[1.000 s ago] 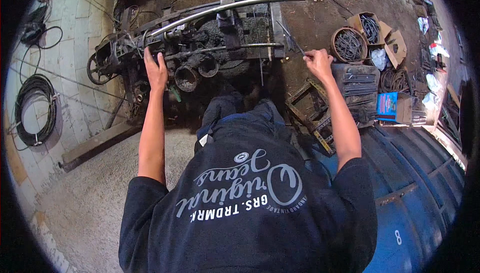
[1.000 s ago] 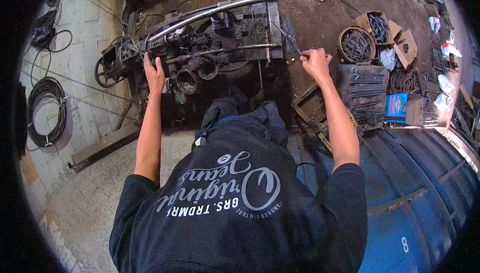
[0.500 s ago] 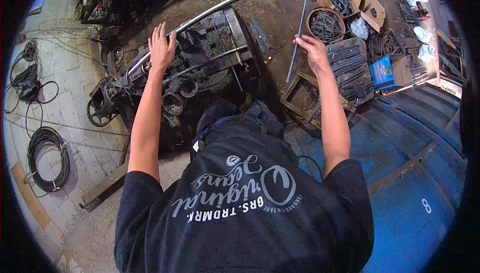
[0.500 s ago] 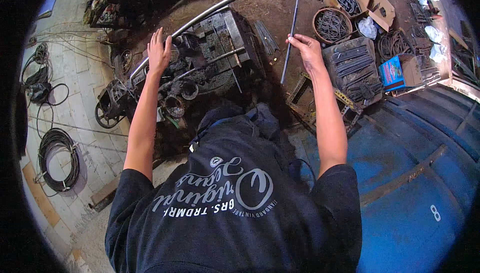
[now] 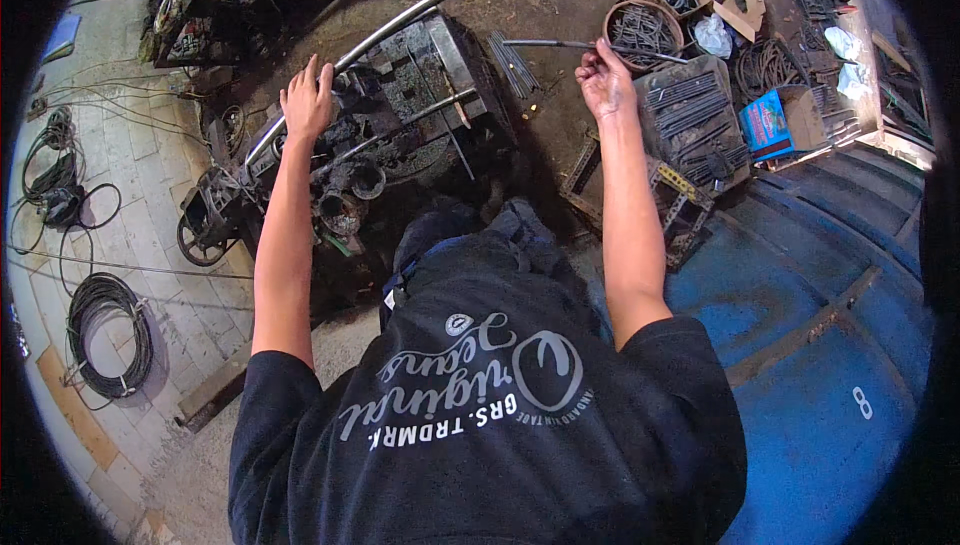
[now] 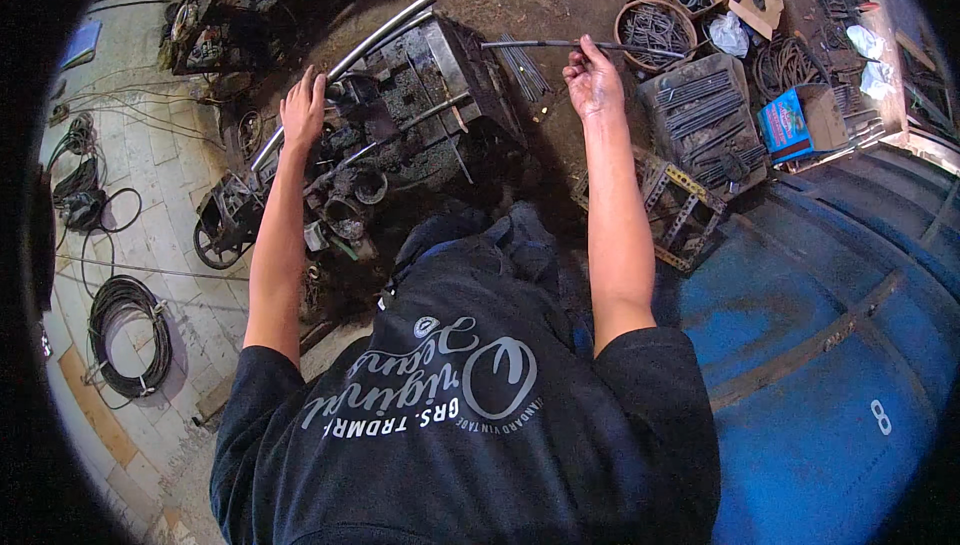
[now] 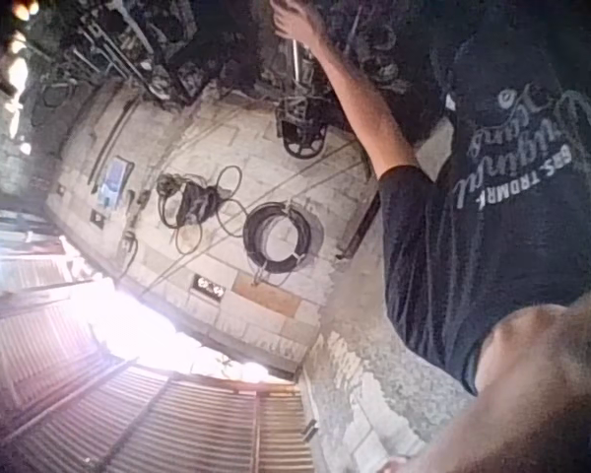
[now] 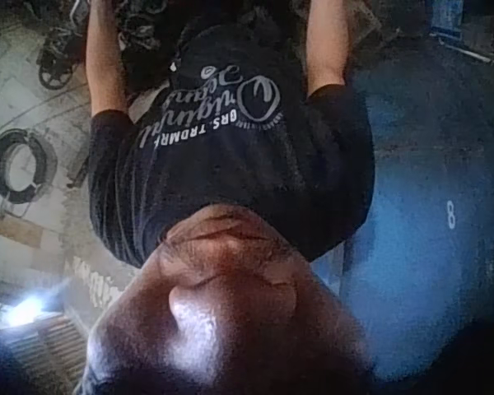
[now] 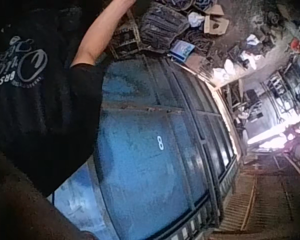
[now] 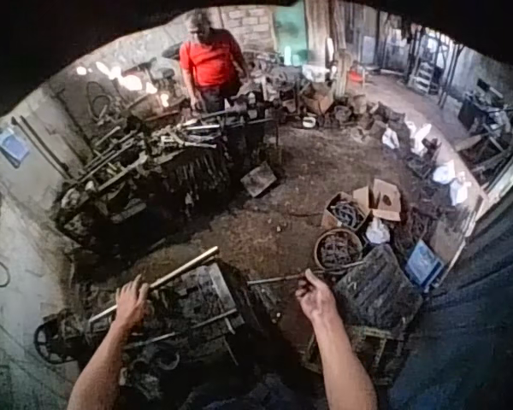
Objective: Applying lubricant to internal components of an industrial machine using a brush and manipulating a metal pipe.
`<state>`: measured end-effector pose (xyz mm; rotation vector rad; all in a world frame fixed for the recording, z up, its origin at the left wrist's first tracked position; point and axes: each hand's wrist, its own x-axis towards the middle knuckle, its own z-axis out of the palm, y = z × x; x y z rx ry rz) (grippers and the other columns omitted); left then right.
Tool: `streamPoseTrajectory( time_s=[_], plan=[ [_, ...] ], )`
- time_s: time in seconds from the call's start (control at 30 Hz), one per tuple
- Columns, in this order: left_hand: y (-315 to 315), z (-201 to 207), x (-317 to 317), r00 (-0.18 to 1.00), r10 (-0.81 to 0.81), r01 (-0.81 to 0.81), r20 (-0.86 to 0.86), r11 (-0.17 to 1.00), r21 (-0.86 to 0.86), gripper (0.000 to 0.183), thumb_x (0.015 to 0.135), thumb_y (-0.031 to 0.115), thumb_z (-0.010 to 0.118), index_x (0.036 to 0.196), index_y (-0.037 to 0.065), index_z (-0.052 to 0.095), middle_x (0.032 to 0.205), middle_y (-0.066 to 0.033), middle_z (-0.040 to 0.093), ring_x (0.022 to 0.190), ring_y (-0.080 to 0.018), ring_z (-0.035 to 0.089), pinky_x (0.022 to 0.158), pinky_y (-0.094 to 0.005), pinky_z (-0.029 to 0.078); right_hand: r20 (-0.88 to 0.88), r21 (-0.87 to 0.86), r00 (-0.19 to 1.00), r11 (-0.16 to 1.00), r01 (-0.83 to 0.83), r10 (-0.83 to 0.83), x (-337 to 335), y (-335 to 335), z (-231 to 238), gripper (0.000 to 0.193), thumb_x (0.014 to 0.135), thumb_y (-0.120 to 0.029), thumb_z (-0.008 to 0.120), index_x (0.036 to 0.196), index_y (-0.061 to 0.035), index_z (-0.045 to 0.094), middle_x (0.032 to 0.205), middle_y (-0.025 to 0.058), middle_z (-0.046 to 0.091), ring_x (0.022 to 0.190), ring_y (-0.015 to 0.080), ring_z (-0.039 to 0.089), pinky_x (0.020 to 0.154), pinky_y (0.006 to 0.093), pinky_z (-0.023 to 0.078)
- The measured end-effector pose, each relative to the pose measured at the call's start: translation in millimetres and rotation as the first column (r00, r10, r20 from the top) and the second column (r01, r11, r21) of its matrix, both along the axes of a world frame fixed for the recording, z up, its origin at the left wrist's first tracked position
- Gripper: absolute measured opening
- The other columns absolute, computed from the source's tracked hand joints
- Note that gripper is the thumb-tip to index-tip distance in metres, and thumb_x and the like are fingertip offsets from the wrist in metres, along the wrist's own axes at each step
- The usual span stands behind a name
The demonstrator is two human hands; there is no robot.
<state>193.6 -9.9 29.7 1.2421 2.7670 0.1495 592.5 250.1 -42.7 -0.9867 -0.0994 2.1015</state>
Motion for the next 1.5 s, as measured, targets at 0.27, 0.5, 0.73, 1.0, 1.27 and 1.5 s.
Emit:
streamPoseTrajectory(
  time_s=[0.27,0.5,0.73,1.0,1.27,1.5],
  plan=[
    [-0.8,2.2,-10.4,0.995,-0.052,0.055,0.081,0.998,-0.036,0.064,0.097,0.06,0.034,0.141,0.016,0.047,0.132,-0.014,0.057,0.127,-0.0319,0.049,0.111,-0.0588,0.023,0.418,0.066,0.899,0.991,0.115,-0.133,-0.9,-6.3,-69.2,0.024,0.081,-0.005,0.074,0.074,-0.0087,0.051,0.068,0.005,0.057,0.058,0.0134,0.055,0.046,0.0288,0.04],
    [-4.1,3.4,-5.2,0.997,-0.047,0.048,0.054,0.998,-0.029,0.06,0.098,0.058,0.036,0.138,0.016,0.051,0.129,-0.0138,0.059,0.125,-0.0321,0.051,0.111,-0.0552,0.025,0.999,-0.006,0.028,0.784,-0.621,0.03,18.1,-16.2,-151.4,0.02,0.074,-0.018,0.078,0.087,-0.0063,0.066,0.078,0.0121,0.068,0.077,0.0341,0.066,0.074,0.0445,0.052],
    [3.9,12.7,4.0,0.996,-0.086,0.086,0.002,0.996,0.008,0.049,0.101,0.046,0.041,0.131,0.011,0.057,0.125,-0.0129,0.062,0.118,-0.0306,0.055,0.103,-0.0403,0.035,0.986,-0.142,-0.168,0.579,-0.803,0.009,18.9,-5.4,-202.1,0.018,0.077,-0.019,0.074,0.087,-0.0052,0.07,0.088,0.0213,0.068,0.09,0.039,0.066,0.08,0.0464,0.052],
    [7.9,13.5,7.4,0.996,-0.089,0.088,0.032,0.996,0.02,0.047,0.101,0.043,0.042,0.132,0.01,0.056,0.124,-0.0136,0.062,0.117,-0.0297,0.055,0.104,-0.0405,0.033,0.968,-0.195,-0.246,0.449,-0.872,-0.058,-12.0,35.8,-239.4,0.014,0.08,-0.015,0.068,0.089,-0.0039,0.07,0.094,0.023,0.068,0.093,0.0402,0.065,0.08,0.0471,0.053],
    [-0.4,13.2,1.6,0.997,-0.059,0.059,0.059,0.998,0.002,0.051,0.101,0.049,0.04,0.134,0.014,0.055,0.127,-0.0087,0.061,0.123,-0.0264,0.052,0.11,-0.0441,0.026,0.993,0.098,0.042,0.556,-0.825,-0.114,-83.2,80.7,-221.5,0.026,0.077,-0.024,0.076,0.09,-0.0021,0.073,0.09,0.0234,0.069,0.089,0.0396,0.067,0.08,0.0447,0.053],
    [12.8,13.4,5.1,0.997,-0.054,0.056,0.063,0.998,-0.032,0.053,0.1,0.052,0.039,0.137,0.017,0.054,0.129,-0.0078,0.059,0.125,-0.0268,0.05,0.114,-0.0523,0.018,0.981,-0.094,0.026,0.594,-0.799,0.19,21.7,-26.5,-273.3,0.027,0.082,-0.03,0.074,0.083,-0.0031,0.073,0.069,0.0073,0.069,0.064,0.0163,0.064,0.064,0.0331,0.049]
  ],
)
